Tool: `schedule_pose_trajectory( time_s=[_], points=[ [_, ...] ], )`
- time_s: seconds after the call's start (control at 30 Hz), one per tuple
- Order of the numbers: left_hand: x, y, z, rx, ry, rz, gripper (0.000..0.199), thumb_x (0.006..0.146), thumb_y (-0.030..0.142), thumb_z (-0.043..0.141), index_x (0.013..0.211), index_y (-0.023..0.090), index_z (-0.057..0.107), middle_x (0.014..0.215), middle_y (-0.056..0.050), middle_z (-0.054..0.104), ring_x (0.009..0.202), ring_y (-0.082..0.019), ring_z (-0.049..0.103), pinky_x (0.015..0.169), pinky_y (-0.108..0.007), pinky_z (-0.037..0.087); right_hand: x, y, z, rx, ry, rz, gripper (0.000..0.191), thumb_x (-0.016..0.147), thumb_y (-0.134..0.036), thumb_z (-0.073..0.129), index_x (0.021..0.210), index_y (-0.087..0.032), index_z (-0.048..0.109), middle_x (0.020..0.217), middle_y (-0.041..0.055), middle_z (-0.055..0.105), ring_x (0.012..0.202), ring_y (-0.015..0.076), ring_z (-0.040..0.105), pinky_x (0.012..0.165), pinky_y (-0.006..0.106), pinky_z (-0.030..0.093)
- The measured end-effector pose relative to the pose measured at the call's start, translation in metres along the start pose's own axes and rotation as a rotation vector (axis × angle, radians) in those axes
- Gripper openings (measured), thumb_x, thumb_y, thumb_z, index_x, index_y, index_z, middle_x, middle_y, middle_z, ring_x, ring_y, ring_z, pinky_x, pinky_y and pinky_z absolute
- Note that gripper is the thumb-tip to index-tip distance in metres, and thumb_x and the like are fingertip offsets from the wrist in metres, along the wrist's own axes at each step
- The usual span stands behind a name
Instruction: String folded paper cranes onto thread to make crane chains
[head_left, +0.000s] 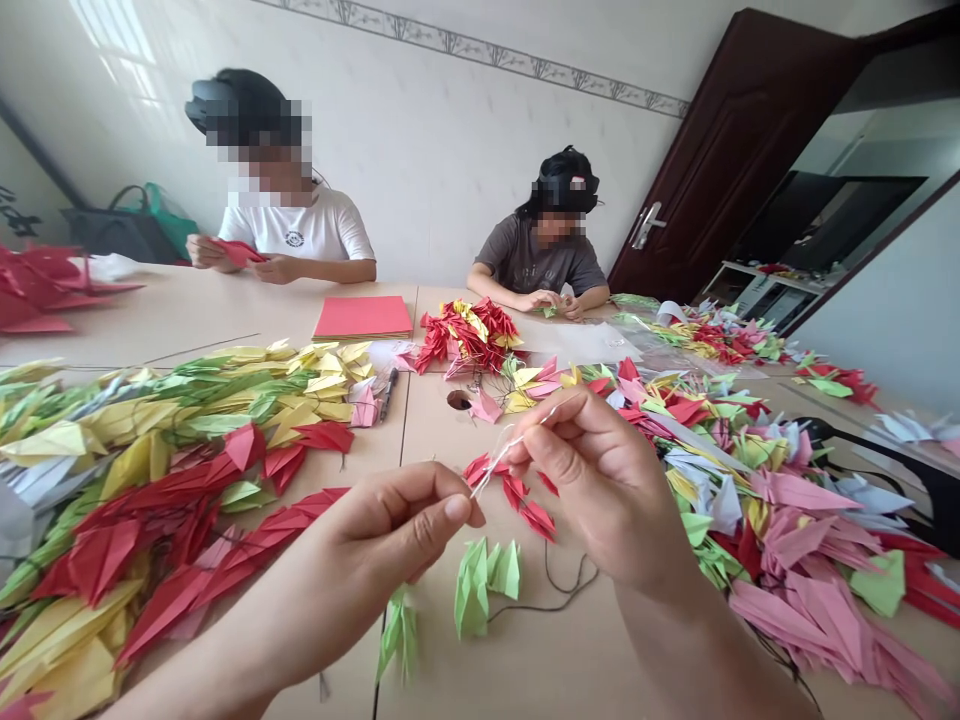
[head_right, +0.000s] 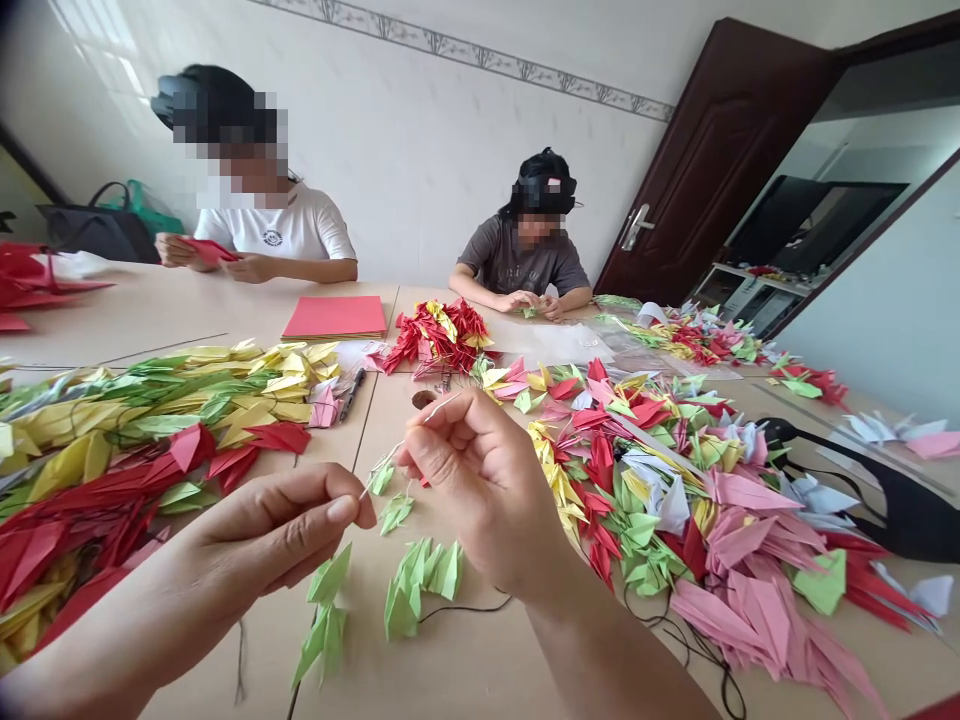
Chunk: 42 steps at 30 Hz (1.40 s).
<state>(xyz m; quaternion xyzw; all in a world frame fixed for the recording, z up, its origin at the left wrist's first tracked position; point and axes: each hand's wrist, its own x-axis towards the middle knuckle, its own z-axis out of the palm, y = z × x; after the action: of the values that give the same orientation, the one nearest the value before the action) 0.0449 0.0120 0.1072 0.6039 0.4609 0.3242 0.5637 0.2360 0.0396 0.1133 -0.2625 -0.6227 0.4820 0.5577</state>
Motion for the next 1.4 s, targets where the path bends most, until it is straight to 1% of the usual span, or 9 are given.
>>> schedule_pose_trajectory(
  time_s=[0.1, 0.2, 0.3, 0.4, 0.53, 0.73, 0.97, 1.17, 1.4],
  points=[
    [0.001, 0.0, 0.003, 0.113, -0.006, 0.021, 0.037, 0.087, 0.057, 0.054, 0.082, 0.023, 0.066, 0.074, 0.0, 0.056, 0.071, -0.014, 0.05, 0.061, -0.021, 0.041, -0.001, 0.0, 0.003, 0.008, -0.022, 0.035, 0.008, 0.093, -0.025, 0.061, 0.087, -0.022, 0.057, 0.078, -0.0015, 0.064, 0.075, 0.0104, 0.062, 0.071, 0.024, 0.052],
    [0.002, 0.0, 0.004, 0.149, 0.012, 0.037, 0.032, 0.085, 0.057, 0.057, 0.096, 0.028, 0.067, 0.097, -0.001, 0.066, 0.092, -0.021, 0.057, 0.075, -0.024, 0.047, -0.003, -0.001, 0.008, -0.009, -0.042, 0.044, 0.009, 0.092, -0.025, 0.061, 0.086, -0.021, 0.056, 0.078, -0.0012, 0.063, 0.073, 0.0108, 0.062, 0.068, 0.024, 0.053],
    [0.003, -0.002, 0.001, 0.104, 0.022, 0.061, 0.034, 0.082, 0.059, 0.059, 0.089, 0.028, 0.07, 0.092, -0.001, 0.068, 0.093, -0.022, 0.059, 0.081, -0.025, 0.047, -0.004, 0.0, 0.011, -0.021, -0.054, 0.031, 0.008, 0.092, -0.025, 0.06, 0.086, -0.021, 0.056, 0.078, -0.0009, 0.062, 0.072, 0.0108, 0.062, 0.067, 0.025, 0.052],
    [0.002, -0.013, -0.002, -0.045, 0.011, 0.028, 0.035, 0.084, 0.056, 0.059, 0.075, 0.024, 0.069, 0.077, -0.001, 0.065, 0.078, -0.017, 0.057, 0.074, -0.023, 0.046, -0.005, 0.0, 0.012, -0.04, -0.056, 0.01, 0.006, 0.091, -0.024, 0.061, 0.088, -0.02, 0.057, 0.078, -0.0007, 0.062, 0.073, 0.0106, 0.061, 0.068, 0.025, 0.052],
    [0.001, -0.024, -0.002, -0.322, 0.037, -0.066, 0.028, 0.084, 0.052, 0.062, 0.089, 0.025, 0.068, 0.058, 0.003, 0.046, 0.054, -0.011, 0.037, 0.05, -0.021, 0.034, -0.006, 0.001, 0.013, -0.059, -0.04, -0.024, 0.004, 0.091, -0.024, 0.061, 0.09, -0.021, 0.059, 0.079, -0.0007, 0.063, 0.074, 0.0113, 0.061, 0.068, 0.025, 0.052],
    [0.001, -0.005, 0.005, -0.48, 0.044, -0.092, 0.03, 0.078, 0.052, 0.07, 0.081, 0.023, 0.062, 0.058, 0.007, 0.028, 0.052, -0.009, 0.018, 0.044, -0.019, 0.023, -0.011, 0.004, 0.015, -0.222, 0.006, -0.142, 0.005, 0.094, -0.019, 0.056, 0.096, -0.023, 0.058, 0.086, -0.0008, 0.064, 0.076, 0.0101, 0.061, 0.07, 0.024, 0.05],
    [0.0, 0.0, 0.007, -0.459, -0.018, -0.091, 0.028, 0.084, 0.05, 0.065, 0.087, 0.022, 0.062, 0.057, 0.008, 0.027, 0.052, -0.009, 0.016, 0.045, -0.021, 0.015, -0.015, 0.006, 0.018, -0.241, 0.045, -0.196, 0.01, 0.095, -0.016, 0.055, 0.098, -0.024, 0.059, 0.09, 0.0003, 0.064, 0.085, 0.0132, 0.063, 0.075, 0.027, 0.052],
    [-0.001, -0.008, 0.008, -0.355, 0.084, 0.025, 0.023, 0.088, 0.047, 0.062, 0.091, 0.025, 0.062, 0.06, 0.007, 0.026, 0.054, -0.009, 0.019, 0.047, -0.021, 0.016, -0.013, 0.005, 0.02, -0.092, 0.024, -0.12, 0.008, 0.096, -0.018, 0.054, 0.096, -0.024, 0.058, 0.082, -0.0012, 0.063, 0.081, 0.0122, 0.065, 0.076, 0.027, 0.054],
    [-0.002, -0.004, 0.007, -0.274, 0.142, 0.133, 0.019, 0.086, 0.044, 0.065, 0.085, 0.025, 0.065, 0.063, 0.006, 0.04, 0.055, -0.008, 0.025, 0.047, -0.019, 0.023, -0.015, 0.003, 0.017, -0.06, -0.023, -0.107, 0.007, 0.095, -0.019, 0.057, 0.097, -0.026, 0.06, 0.083, -0.0018, 0.063, 0.078, 0.0111, 0.063, 0.074, 0.026, 0.054]
  ],
)
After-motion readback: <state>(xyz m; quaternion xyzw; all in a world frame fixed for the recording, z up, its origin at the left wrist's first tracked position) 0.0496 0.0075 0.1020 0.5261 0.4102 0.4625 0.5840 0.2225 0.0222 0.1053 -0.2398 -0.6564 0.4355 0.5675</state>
